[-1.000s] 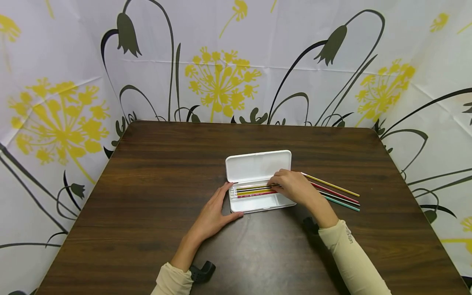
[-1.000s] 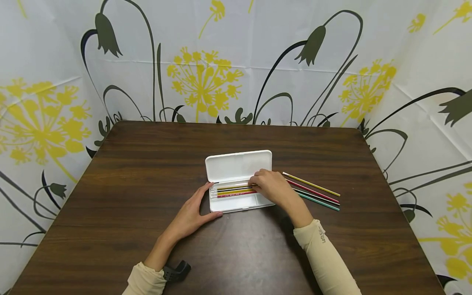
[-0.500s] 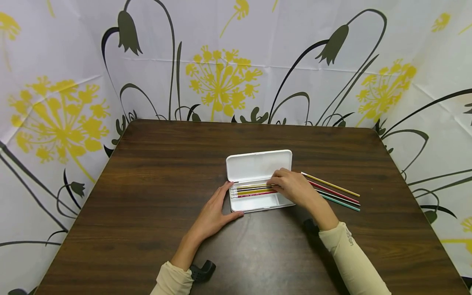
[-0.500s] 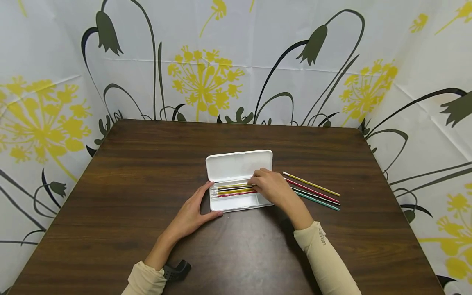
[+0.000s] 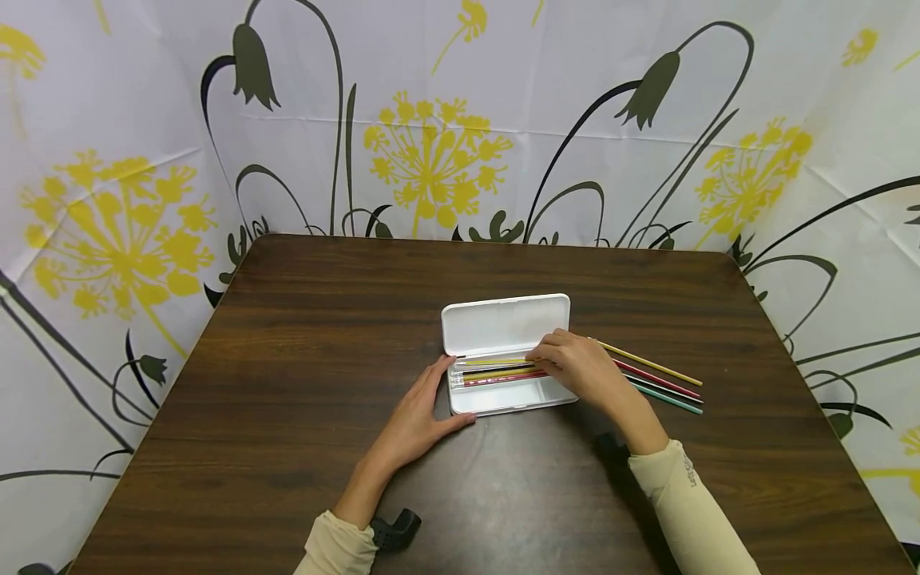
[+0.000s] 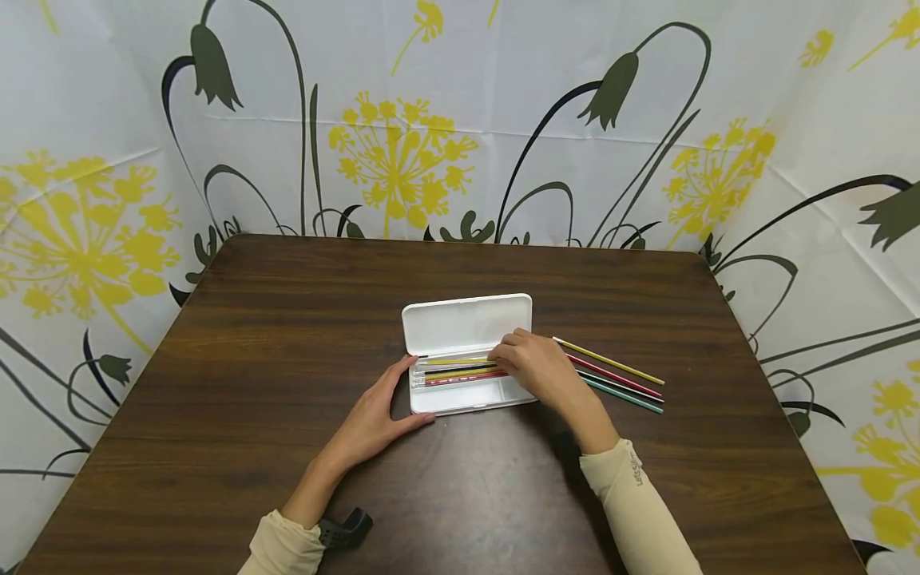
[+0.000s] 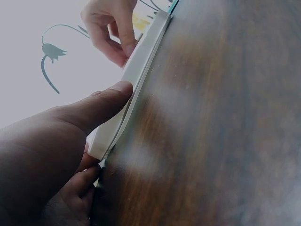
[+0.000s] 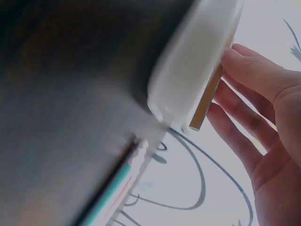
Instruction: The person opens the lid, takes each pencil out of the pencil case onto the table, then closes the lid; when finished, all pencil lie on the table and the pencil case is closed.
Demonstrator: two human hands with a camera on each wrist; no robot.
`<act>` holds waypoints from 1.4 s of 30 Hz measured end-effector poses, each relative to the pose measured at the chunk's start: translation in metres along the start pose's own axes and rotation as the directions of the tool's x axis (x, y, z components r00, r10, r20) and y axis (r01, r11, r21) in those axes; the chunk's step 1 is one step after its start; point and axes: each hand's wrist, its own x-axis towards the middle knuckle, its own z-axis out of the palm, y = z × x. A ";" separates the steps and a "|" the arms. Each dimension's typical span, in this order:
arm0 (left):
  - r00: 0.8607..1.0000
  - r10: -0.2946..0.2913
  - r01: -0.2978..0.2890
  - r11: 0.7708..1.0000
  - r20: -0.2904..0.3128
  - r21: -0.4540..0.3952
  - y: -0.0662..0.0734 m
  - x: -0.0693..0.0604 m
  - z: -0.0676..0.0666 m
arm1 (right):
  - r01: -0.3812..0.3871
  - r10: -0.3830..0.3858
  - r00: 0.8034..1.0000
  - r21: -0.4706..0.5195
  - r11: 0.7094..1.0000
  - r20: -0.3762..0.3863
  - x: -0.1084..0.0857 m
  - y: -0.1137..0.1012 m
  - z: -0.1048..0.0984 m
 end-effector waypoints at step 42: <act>1.000 -0.005 0.005 1.000 0.013 -0.012 0.001 0.000 0.001 | -0.386 0.375 0.918 -0.070 0.920 -0.132 -0.155 0.065 -0.073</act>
